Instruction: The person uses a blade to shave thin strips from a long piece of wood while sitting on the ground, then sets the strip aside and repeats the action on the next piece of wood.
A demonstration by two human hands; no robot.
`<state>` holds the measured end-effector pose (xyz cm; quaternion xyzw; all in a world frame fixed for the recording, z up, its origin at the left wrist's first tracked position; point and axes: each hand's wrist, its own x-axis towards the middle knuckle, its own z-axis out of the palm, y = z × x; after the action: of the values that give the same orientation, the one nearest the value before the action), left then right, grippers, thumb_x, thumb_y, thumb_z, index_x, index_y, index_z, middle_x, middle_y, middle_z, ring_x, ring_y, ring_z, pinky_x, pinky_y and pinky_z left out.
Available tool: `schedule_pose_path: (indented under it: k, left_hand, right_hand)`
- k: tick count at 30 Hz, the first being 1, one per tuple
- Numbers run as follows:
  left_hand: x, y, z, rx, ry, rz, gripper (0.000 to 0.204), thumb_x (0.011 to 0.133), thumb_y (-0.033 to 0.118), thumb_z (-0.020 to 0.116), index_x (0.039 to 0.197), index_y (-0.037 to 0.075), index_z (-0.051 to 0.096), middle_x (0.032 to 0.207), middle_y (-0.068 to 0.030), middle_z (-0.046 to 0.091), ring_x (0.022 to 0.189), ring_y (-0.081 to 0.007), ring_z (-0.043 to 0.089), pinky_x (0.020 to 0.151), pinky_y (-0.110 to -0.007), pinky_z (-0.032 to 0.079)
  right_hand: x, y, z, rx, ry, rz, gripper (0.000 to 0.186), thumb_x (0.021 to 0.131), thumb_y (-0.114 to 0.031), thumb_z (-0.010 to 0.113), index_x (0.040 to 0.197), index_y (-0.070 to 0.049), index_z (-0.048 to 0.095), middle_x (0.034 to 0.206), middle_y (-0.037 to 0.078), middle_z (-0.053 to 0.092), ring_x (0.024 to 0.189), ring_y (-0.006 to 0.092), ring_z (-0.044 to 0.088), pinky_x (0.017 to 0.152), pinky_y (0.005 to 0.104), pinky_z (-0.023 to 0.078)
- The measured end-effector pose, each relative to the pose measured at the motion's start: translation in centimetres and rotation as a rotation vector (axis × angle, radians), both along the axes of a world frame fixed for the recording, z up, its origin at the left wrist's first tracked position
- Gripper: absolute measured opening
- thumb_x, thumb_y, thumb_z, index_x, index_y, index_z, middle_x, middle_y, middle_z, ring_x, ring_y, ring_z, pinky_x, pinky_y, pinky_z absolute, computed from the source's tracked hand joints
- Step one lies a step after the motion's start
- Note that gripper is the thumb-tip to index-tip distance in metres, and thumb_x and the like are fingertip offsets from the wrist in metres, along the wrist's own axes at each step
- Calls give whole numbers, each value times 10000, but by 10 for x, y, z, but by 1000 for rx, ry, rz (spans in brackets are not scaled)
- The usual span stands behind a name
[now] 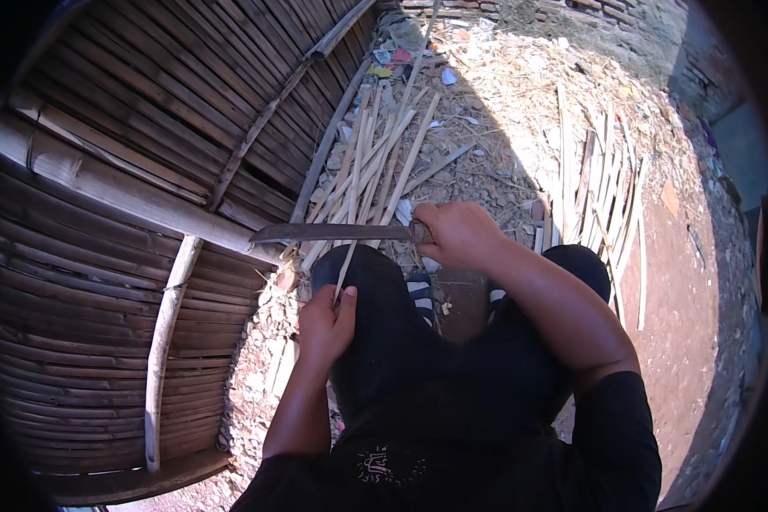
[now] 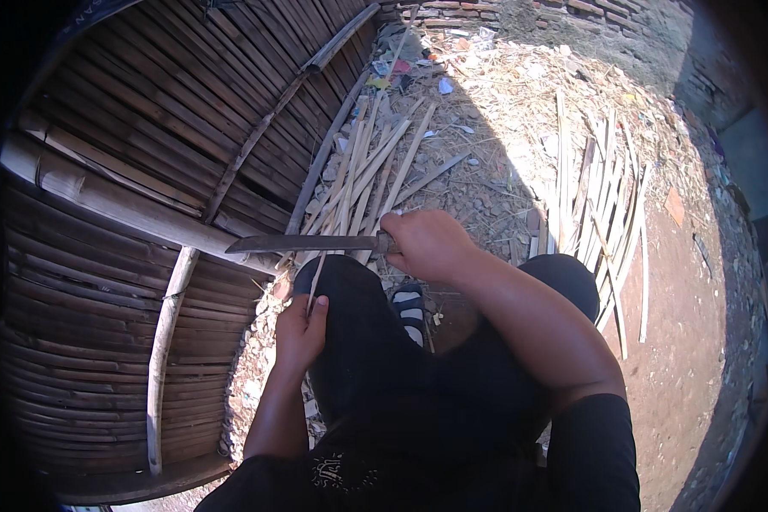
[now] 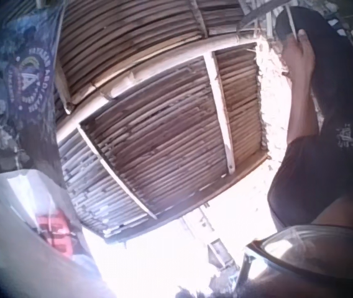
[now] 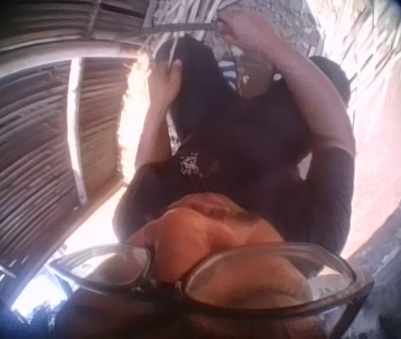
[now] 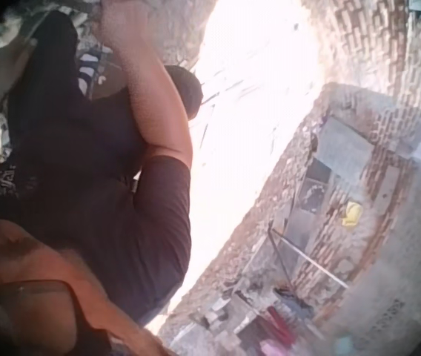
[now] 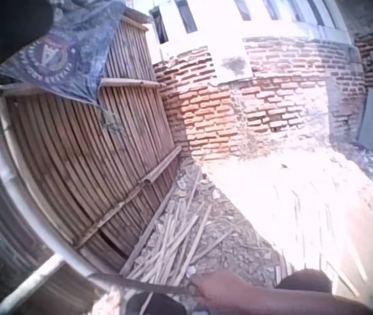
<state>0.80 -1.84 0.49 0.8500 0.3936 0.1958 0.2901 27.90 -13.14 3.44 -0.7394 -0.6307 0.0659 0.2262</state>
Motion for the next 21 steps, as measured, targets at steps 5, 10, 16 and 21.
schedule_pose_path:
  k: [5, 10, 16, 21]
  left_hand:
    - [3, -1, -13, 141, -30, -43, 292, 982, 276, 669, 853, 17, 627, 640, -151, 606, 581, -364, 625, 561, -458, 461]
    - [4, 1, -10, 125, 34, -47, 281, 958, 289, 696, 860, 32, 637, 653, -139, 610, 593, -356, 630, 568, -458, 473]
    - [7, 1, -15, 157, 46, -36, 287, 942, 284, 732, 841, 33, 638, 625, -103, 576, 543, -276, 582, 541, -405, 437]
    - [6, 3, -22, 172, 75, -12, 308, 919, 305, 762, 834, 39, 633, 615, -96, 573, 530, -254, 578, 533, -395, 436]
  right_hand:
    - [-4, 10, -19, -47, -105, 64, 341, 854, -284, 776, 1049, -61, 607, 889, 169, 720, 867, 400, 720, 745, 521, 568]
    - [33, 7, -10, 39, -95, -184, 335, 873, -302, 765, 1050, -67, 605, 865, 167, 712, 853, 405, 717, 737, 533, 563]
    - [25, 1, -14, -104, -141, -10, 322, 885, -306, 752, 1043, -56, 625, 853, 165, 722, 841, 395, 723, 731, 528, 571]
    - [6, 9, -14, -134, -172, 172, 357, 884, -351, 770, 1046, -73, 614, 825, 167, 701, 836, 402, 714, 739, 534, 550]
